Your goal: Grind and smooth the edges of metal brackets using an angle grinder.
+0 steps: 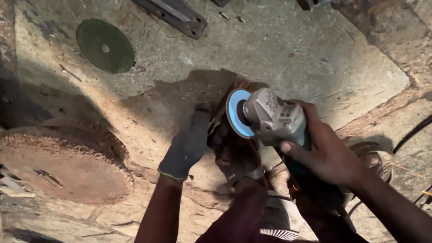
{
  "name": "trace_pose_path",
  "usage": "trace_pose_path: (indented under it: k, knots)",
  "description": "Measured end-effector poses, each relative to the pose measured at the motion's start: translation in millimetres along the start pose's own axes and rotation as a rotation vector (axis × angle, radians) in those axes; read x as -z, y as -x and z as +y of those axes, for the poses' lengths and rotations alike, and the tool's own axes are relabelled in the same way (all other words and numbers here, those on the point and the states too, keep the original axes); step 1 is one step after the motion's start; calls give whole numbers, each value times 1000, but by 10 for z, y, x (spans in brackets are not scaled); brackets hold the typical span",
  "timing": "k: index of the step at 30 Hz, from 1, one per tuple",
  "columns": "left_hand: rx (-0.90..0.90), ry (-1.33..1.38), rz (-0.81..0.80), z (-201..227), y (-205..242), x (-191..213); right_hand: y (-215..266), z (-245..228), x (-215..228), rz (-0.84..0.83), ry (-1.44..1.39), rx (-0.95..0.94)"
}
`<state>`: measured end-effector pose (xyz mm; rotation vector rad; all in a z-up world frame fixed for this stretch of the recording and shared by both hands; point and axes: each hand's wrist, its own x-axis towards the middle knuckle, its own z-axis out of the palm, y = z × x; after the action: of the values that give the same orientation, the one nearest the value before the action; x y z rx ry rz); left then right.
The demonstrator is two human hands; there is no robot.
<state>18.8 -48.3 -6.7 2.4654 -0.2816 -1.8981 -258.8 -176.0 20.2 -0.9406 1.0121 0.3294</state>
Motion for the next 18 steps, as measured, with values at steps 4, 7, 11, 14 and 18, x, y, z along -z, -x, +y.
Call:
trace_pose_path:
  k: [4, 7, 11, 14, 18]
  knots:
    - [-398, -199, 59, -412, -49, -3, -11, 100, -37, -41, -110, 59]
    - [-356, -78, -15, -167, -11, -25, -4, 100, -1, -28, -101, 78]
    - [-22, 255, -185, -266, -77, -55, 49, 27, -15, -80, -99, -17]
    - [-99, -109, 11, -61, 13, -28, 164, -109, 29, -191, 121, -324]
    - [-315, -41, -94, 361, 370, 45, 370, 34, 17, -83, 146, -89]
